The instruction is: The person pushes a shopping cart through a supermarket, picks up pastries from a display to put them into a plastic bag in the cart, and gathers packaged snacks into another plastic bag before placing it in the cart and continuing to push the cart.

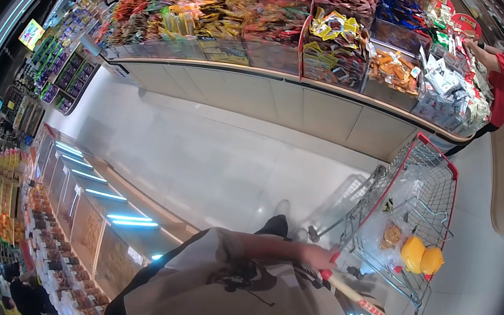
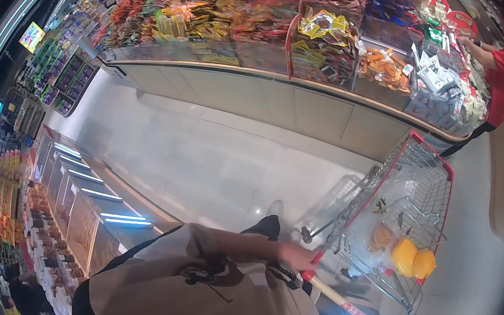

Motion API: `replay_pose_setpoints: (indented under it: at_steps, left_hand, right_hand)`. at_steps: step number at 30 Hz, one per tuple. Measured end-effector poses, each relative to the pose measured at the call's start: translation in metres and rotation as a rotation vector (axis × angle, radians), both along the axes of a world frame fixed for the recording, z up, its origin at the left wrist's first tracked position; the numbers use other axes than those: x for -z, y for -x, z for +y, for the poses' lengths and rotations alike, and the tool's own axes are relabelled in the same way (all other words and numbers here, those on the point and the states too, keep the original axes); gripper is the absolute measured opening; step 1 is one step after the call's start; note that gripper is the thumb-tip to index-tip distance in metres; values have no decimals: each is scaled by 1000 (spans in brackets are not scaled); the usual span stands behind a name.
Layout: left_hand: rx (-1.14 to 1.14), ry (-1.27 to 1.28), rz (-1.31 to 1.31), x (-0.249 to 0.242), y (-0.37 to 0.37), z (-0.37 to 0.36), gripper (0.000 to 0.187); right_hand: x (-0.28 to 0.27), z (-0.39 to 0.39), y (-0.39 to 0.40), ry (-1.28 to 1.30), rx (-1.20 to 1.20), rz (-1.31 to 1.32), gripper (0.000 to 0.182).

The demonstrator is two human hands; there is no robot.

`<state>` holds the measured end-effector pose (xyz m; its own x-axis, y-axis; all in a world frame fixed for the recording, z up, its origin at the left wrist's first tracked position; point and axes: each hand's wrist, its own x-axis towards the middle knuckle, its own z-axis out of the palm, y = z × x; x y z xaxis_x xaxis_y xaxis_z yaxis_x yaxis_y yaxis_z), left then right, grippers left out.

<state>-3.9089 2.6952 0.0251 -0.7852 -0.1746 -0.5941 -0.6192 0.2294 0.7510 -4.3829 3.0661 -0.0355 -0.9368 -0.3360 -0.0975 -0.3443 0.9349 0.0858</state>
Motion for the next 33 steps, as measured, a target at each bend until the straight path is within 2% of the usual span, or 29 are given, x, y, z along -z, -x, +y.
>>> replay_pose_setpoints:
  at_steps: [2, 3, 6, 7, 9, 12, 15, 18, 21, 22, 23, 24, 27, 30, 33]
  left_hand:
    - [83, 42, -17, 10, 15, 25, 91]
    - [116, 66, -28, 8, 17, 28, 87]
    - [267, 147, -37, 5, 25, 30, 77]
    - [358, 181, -25, 8, 27, 24, 75]
    - [311, 307, 91, 5, 35, 10, 64]
    - [15, 594, 429, -1, 60, -21, 49]
    - [197, 791, 767, 24, 85, -46, 51]
    - [549, 1053, 671, 55, 97, -45, 52]
    - [348, 974, 643, 76, 101, -28, 45]
    - [383, 894, 579, 76, 104, -27, 42]
    - [411, 816, 514, 75, 108, -26, 38]
    - [436, 739, 450, 69, 111, -26, 35]
    - [522, 869, 396, 57, 113, -12, 28]
    - [649, 991, 511, 52, 112, -3, 30]
    - [713, 918, 528, 68, 118, 10, 40]
  right_hand:
    - [-46, -28, -38, -43, 178, 361, 48]
    - [-62, -39, -56, -63, 270, 541, 50]
    - [-66, -40, -56, 5, 711, 357, 42]
    - [-48, -25, -48, 333, 767, 258, 36]
    - [22, 22, -21, 992, 848, 30, 25]
    - [45, 33, -44, 1590, 887, -687, 18]
    - [54, 8, -69, 1659, 911, -426, 21]
    - [60, 7, -73, 1667, 907, -385, 23]
    - [32, -20, -91, 1603, 806, -290, 18]
    - [22, -23, -96, 1573, 787, -275, 18]
    - [51, -10, -77, 1513, 820, -209, 19]
    - [49, -11, -78, 1495, 838, -205, 18]
    - [40, -9, -67, 1460, 868, -188, 18]
    - [40, -2, -53, 1429, 861, -194, 20]
    - [35, 10, -46, 1325, 830, -235, 21]
